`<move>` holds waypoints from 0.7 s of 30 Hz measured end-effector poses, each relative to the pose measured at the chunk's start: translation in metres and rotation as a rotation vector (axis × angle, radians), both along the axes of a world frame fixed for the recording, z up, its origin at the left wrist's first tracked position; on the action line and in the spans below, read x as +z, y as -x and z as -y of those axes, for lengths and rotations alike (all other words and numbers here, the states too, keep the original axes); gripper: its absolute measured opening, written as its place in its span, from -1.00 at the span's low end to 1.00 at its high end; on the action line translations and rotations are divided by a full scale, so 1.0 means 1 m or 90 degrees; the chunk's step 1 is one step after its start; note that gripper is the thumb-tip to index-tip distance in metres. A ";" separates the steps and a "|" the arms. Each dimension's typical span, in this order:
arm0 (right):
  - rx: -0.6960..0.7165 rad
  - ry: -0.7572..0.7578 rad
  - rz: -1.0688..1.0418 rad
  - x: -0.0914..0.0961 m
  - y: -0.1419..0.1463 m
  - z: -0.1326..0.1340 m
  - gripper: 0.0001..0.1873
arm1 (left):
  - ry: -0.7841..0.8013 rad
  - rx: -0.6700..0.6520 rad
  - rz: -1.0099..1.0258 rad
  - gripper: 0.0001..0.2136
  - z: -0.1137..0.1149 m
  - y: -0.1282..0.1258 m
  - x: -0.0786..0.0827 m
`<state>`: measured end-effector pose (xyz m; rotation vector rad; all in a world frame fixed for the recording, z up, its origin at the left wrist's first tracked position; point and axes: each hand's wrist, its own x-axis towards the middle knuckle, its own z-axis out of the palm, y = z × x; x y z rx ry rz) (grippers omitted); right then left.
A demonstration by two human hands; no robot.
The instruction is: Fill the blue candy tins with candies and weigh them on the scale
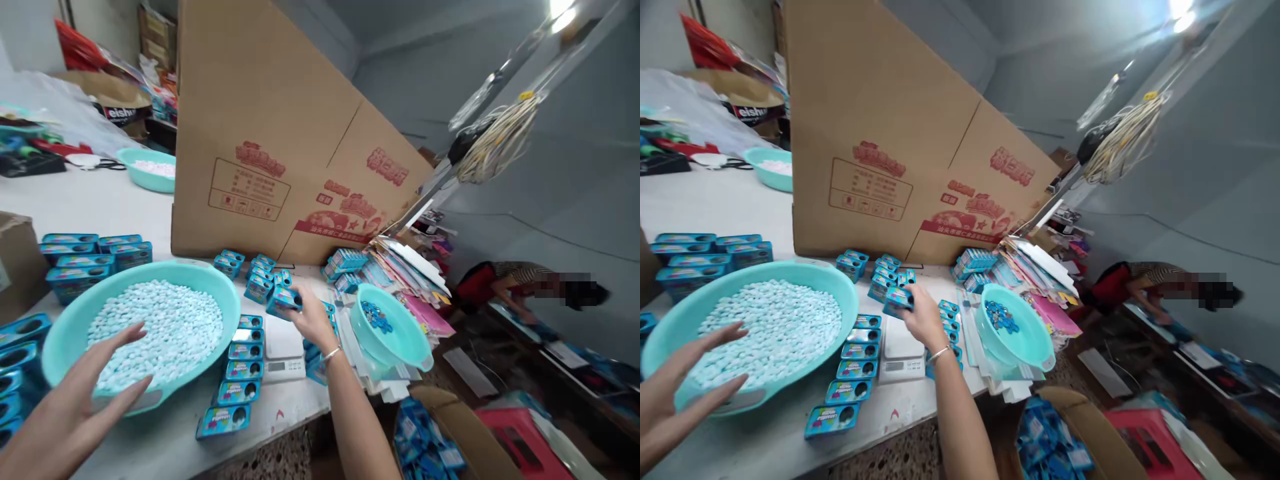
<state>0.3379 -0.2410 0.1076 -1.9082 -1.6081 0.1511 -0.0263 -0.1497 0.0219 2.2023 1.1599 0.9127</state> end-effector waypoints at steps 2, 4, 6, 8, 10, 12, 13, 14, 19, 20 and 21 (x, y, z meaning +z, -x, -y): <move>-0.031 0.053 0.013 -0.021 -0.025 0.007 -0.56 | -0.055 -0.001 -0.027 -0.40 0.009 0.009 -0.031; -0.059 0.088 0.012 -0.043 -0.040 0.013 -0.56 | -0.083 -0.009 -0.052 -0.40 0.019 0.010 -0.052; -0.086 0.093 -0.006 -0.058 -0.048 0.018 -0.57 | -0.079 -0.004 -0.093 -0.46 0.028 0.006 -0.063; -0.102 0.070 -0.032 -0.066 -0.051 0.021 -0.57 | -0.077 0.004 -0.129 -0.56 0.034 0.000 -0.065; -0.104 0.043 -0.060 -0.064 -0.050 0.024 -0.57 | -0.106 0.006 -0.138 -0.62 0.036 -0.005 -0.063; -0.089 0.020 -0.084 -0.056 -0.045 0.025 -0.57 | -0.135 0.009 -0.137 -0.62 0.033 -0.007 -0.057; -0.076 0.008 -0.093 -0.049 -0.040 0.025 -0.57 | -0.137 0.013 -0.147 -0.62 0.031 -0.007 -0.054; -0.059 -0.007 -0.101 -0.041 -0.034 0.025 -0.57 | -0.133 0.017 -0.161 -0.63 0.028 -0.007 -0.050; 0.033 -0.068 -0.109 -0.001 0.003 0.023 -0.52 | -0.083 0.019 -0.227 -0.78 0.009 0.006 -0.030; 0.042 -0.069 -0.099 0.005 0.008 0.021 -0.51 | -0.078 0.024 -0.232 -0.78 0.007 0.009 -0.028; 0.045 -0.067 -0.087 0.009 0.012 0.019 -0.51 | -0.076 0.032 -0.235 -0.77 0.006 0.011 -0.028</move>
